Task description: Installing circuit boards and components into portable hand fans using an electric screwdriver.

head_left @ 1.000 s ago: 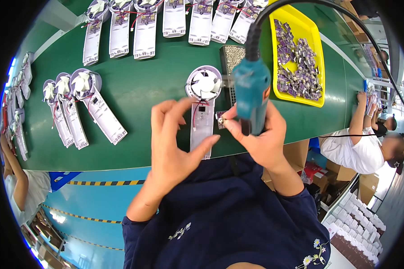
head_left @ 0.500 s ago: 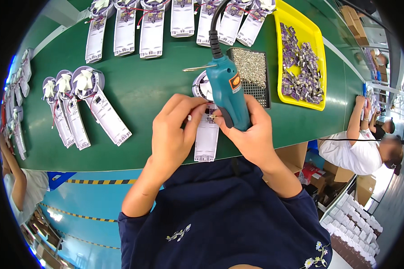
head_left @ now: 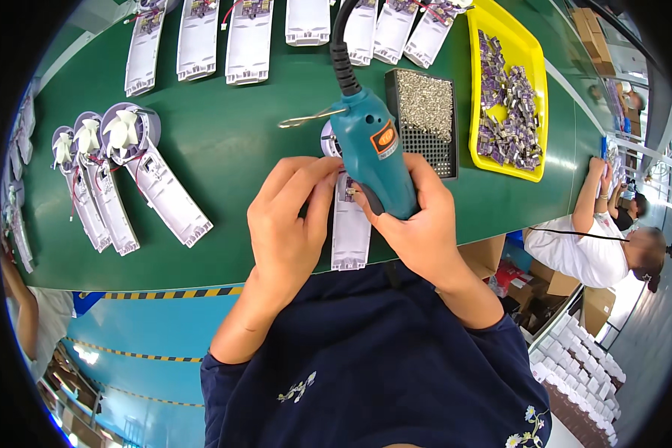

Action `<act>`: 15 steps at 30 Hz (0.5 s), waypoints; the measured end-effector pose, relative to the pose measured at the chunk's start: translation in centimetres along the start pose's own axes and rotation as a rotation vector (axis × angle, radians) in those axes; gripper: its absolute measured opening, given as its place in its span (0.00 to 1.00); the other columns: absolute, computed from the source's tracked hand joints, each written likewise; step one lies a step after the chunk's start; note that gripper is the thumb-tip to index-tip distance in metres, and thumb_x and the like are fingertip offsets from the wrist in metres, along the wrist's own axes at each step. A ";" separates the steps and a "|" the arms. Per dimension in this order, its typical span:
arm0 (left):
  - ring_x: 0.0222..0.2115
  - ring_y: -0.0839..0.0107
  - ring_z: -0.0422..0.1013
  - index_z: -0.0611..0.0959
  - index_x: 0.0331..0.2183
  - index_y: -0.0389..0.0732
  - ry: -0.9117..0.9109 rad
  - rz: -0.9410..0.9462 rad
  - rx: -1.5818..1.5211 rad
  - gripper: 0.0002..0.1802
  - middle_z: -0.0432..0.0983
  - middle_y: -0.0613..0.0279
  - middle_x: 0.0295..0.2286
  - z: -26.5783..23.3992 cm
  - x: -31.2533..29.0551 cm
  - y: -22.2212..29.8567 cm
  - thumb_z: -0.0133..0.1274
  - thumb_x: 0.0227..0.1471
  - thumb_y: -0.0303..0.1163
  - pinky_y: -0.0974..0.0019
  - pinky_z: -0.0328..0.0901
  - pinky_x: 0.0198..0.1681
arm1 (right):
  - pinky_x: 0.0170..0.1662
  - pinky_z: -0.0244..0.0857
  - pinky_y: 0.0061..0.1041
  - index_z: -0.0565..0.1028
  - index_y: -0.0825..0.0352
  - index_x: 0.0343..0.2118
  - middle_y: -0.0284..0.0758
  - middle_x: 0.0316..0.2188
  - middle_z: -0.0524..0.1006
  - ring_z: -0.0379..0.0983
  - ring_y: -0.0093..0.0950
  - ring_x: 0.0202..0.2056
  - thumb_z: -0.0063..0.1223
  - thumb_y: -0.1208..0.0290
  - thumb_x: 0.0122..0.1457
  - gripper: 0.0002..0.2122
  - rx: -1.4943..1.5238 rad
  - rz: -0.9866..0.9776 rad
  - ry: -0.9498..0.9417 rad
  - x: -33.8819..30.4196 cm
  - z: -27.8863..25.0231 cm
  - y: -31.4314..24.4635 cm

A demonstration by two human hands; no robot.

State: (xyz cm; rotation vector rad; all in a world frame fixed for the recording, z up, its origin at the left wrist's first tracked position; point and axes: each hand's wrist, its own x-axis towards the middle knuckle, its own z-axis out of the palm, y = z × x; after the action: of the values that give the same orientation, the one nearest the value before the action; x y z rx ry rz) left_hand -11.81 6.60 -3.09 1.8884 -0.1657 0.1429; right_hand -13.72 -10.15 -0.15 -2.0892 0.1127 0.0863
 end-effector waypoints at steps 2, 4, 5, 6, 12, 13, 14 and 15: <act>0.29 0.61 0.77 0.84 0.37 0.34 0.002 -0.007 -0.008 0.09 0.79 0.54 0.32 0.1 -0.1 -0.1 0.57 0.52 0.16 0.65 0.71 0.33 | 0.42 0.70 0.21 0.73 0.69 0.43 0.31 0.35 0.79 0.75 0.18 0.37 0.68 0.77 0.52 0.17 -0.010 0.000 0.003 -0.1 0.1 0.1; 0.29 0.61 0.77 0.84 0.37 0.34 0.006 -0.013 -0.016 0.09 0.79 0.54 0.31 0.1 -0.1 -0.3 0.57 0.52 0.16 0.65 0.71 0.32 | 0.42 0.70 0.21 0.73 0.69 0.43 0.31 0.35 0.79 0.75 0.18 0.37 0.68 0.77 0.52 0.17 -0.020 0.000 0.005 -0.1 0.2 0.1; 0.29 0.61 0.77 0.84 0.37 0.34 0.007 0.006 -0.006 0.09 0.79 0.54 0.31 0.1 0.0 -0.4 0.57 0.52 0.16 0.65 0.71 0.32 | 0.42 0.70 0.21 0.73 0.69 0.42 0.32 0.35 0.80 0.75 0.18 0.37 0.69 0.77 0.52 0.17 -0.031 0.012 -0.002 -0.1 0.1 0.2; 0.29 0.61 0.77 0.84 0.37 0.34 0.009 0.026 0.006 0.09 0.79 0.54 0.31 0.0 0.0 -0.4 0.57 0.52 0.16 0.65 0.71 0.32 | 0.42 0.70 0.21 0.73 0.68 0.42 0.33 0.34 0.80 0.76 0.18 0.37 0.69 0.77 0.51 0.17 -0.042 0.025 -0.010 -0.2 0.1 0.2; 0.28 0.59 0.75 0.84 0.37 0.34 -0.002 -0.004 0.003 0.09 0.77 0.54 0.30 -0.2 -0.3 -0.4 0.57 0.52 0.16 0.64 0.70 0.31 | 0.41 0.71 0.22 0.73 0.69 0.41 0.36 0.33 0.81 0.77 0.19 0.35 0.70 0.77 0.49 0.18 -0.192 -0.078 -0.002 -0.4 -0.1 0.1; 0.28 0.59 0.75 0.84 0.37 0.34 -0.001 -0.010 0.004 0.09 0.77 0.54 0.30 -0.2 -0.4 -0.4 0.57 0.52 0.16 0.64 0.70 0.31 | 0.41 0.71 0.22 0.73 0.69 0.41 0.36 0.33 0.81 0.77 0.19 0.35 0.70 0.77 0.49 0.18 -0.192 -0.075 -0.009 -0.5 -0.1 0.2; 0.28 0.58 0.75 0.83 0.38 0.35 -0.025 0.012 0.012 0.10 0.76 0.54 0.31 -0.2 -0.3 -0.4 0.56 0.52 0.16 0.63 0.70 0.31 | 0.41 0.71 0.23 0.73 0.69 0.41 0.36 0.33 0.81 0.77 0.20 0.35 0.70 0.77 0.49 0.18 -0.186 -0.082 -0.009 -0.4 -0.2 0.2; 0.28 0.57 0.75 0.83 0.38 0.35 -0.049 0.036 0.021 0.10 0.75 0.55 0.32 -0.2 -0.3 -0.4 0.55 0.52 0.16 0.62 0.70 0.30 | 0.40 0.71 0.23 0.73 0.69 0.41 0.36 0.33 0.81 0.77 0.20 0.35 0.70 0.77 0.49 0.19 -0.180 -0.088 -0.008 -0.3 -0.2 0.3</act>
State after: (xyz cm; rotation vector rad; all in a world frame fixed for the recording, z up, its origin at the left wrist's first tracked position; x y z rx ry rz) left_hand -12.01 6.96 -3.46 1.9112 -0.2322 0.1231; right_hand -14.05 -10.49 -0.24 -2.2706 0.0073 0.0533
